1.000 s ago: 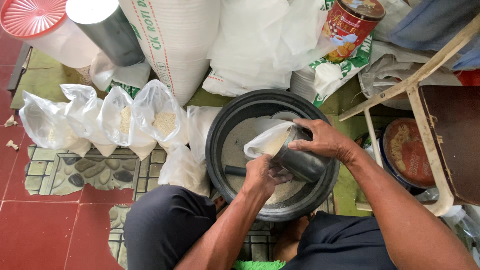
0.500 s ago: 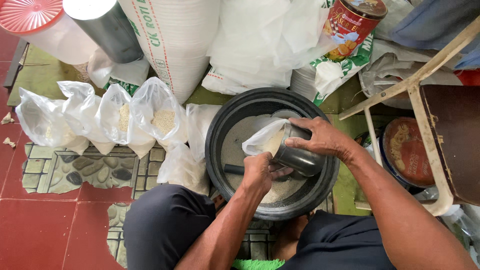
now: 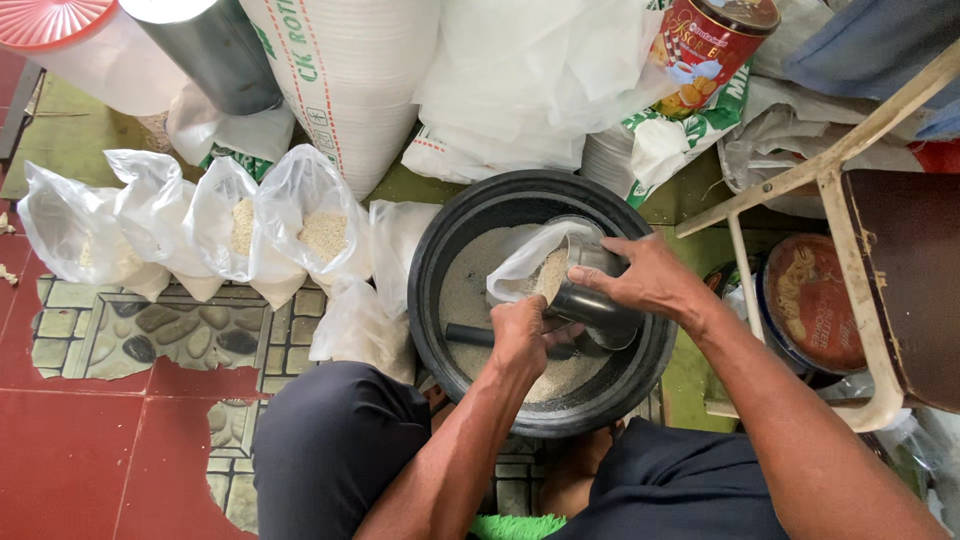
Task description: The person scoops rice from a large black bucket using a metal cup and transfers it into plastic bags and a patterned mug, alternating between containers.
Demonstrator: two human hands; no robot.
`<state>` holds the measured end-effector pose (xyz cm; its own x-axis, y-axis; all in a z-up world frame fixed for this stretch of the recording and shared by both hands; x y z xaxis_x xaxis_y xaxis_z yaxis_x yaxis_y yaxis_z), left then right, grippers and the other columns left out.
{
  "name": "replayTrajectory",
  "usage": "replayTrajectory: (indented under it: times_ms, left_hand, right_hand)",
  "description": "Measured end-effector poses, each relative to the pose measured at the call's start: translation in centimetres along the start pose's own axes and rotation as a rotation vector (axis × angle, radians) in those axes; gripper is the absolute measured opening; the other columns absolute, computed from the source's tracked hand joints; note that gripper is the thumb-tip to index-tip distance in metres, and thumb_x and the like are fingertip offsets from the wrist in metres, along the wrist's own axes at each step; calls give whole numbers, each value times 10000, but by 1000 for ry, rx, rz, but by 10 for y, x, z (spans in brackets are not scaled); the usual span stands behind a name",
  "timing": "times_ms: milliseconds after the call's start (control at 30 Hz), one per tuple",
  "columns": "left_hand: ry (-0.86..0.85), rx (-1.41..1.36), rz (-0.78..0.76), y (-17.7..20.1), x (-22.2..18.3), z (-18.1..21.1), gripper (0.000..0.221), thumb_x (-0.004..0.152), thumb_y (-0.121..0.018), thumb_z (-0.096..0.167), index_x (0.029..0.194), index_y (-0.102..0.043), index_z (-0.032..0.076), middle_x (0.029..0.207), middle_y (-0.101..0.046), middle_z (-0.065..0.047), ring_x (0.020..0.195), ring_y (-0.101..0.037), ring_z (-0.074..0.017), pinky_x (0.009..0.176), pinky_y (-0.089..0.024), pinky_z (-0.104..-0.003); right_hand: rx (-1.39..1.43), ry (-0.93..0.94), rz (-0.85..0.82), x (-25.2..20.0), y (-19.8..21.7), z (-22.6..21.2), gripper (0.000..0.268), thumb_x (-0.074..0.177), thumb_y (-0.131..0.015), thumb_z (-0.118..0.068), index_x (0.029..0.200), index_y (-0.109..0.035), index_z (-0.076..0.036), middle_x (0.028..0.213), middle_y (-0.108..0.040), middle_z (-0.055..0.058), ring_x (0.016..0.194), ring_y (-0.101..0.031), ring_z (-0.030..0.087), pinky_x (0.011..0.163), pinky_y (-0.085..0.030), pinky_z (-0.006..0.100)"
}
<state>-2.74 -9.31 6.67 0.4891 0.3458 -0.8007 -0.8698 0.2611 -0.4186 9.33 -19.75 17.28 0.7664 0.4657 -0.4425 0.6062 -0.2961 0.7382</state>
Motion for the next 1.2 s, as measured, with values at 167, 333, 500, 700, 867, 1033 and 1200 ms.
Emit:
replayTrajectory:
  times_ms: [167, 333, 500, 700, 867, 1033, 1200]
  left_hand:
    - [-59, 29, 35, 3, 40, -20, 400, 698, -602, -96, 1077, -547, -210, 822, -645, -376, 626, -714, -524, 586, -633, -681]
    - [-43, 11, -5, 11, 57, -37, 396, 736, -565, -102, 1100, -522, -251, 920, -608, -413, 699, -714, -550, 647, -631, -661]
    - [-27, 61, 15, 14, 44, -32, 440, 807, -684, 19, 1163, -590, -222, 994, -640, -358, 862, -746, -464, 654, -609, -581]
    - [21, 154, -13, 21, 50, -30, 444, 953, -584, 193, 1274, -572, -114, 1006, -671, -325, 757, -760, -435, 633, -670, -535]
    - [6, 197, -45, 37, 68, -39, 386, 944, -615, 181, 1199, -611, -110, 839, -708, -235, 649, -752, -316, 529, -661, -423]
    - [-24, 228, -102, 34, 52, -14, 325, 946, -605, 170, 1144, -593, -88, 837, -701, -186, 661, -763, -265, 545, -647, -337]
    - [-126, 339, -127, 40, 47, 6, 298, 836, -607, 103, 1050, -624, -104, 893, -766, -245, 638, -772, -270, 466, -604, -277]
  right_hand:
    - [12, -88, 68, 8, -8, 14, 1002, 736, -788, -730, 1411, -622, -8, 1336, -629, 324, 1281, -591, 463, 1045, -523, 496]
    - [0, -134, 174, -1, -15, -6, 1110, 579, -900, -720, 1403, -635, -26, 1311, -623, 348, 1252, -615, 453, 1014, -539, 494]
    - [9, -44, 273, 7, -12, -7, 1072, 596, -913, -665, 1312, -653, 89, 1170, -551, 397, 1167, -606, 563, 947, -523, 588]
    - [-101, -67, 340, 0, 4, -30, 1016, 588, -876, -657, 1302, -675, 38, 1187, -556, 357, 1179, -597, 526, 986, -508, 588]
    - [-196, -14, 380, -13, 11, -49, 986, 639, -818, -739, 1213, -701, 54, 1151, -549, 348, 1122, -599, 519, 924, -528, 595]
    - [-262, 44, 389, -16, 16, -59, 944, 649, -807, -727, 1175, -708, 50, 1125, -549, 356, 1099, -594, 536, 906, -528, 607]
    - [-271, 67, 381, -14, 19, -57, 976, 662, -773, -769, 1204, -710, 40, 1118, -552, 337, 1112, -591, 541, 891, -531, 615]
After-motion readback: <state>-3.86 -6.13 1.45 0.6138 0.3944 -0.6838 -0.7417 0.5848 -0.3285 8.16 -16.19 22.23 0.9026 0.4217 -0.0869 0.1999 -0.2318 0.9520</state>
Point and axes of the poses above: each hand's wrist, its own x-axis towards the middle knuckle, its own y-axis out of the back of the hand, z = x × y, the point moved 3 cm from there along x, towards the middle knuckle
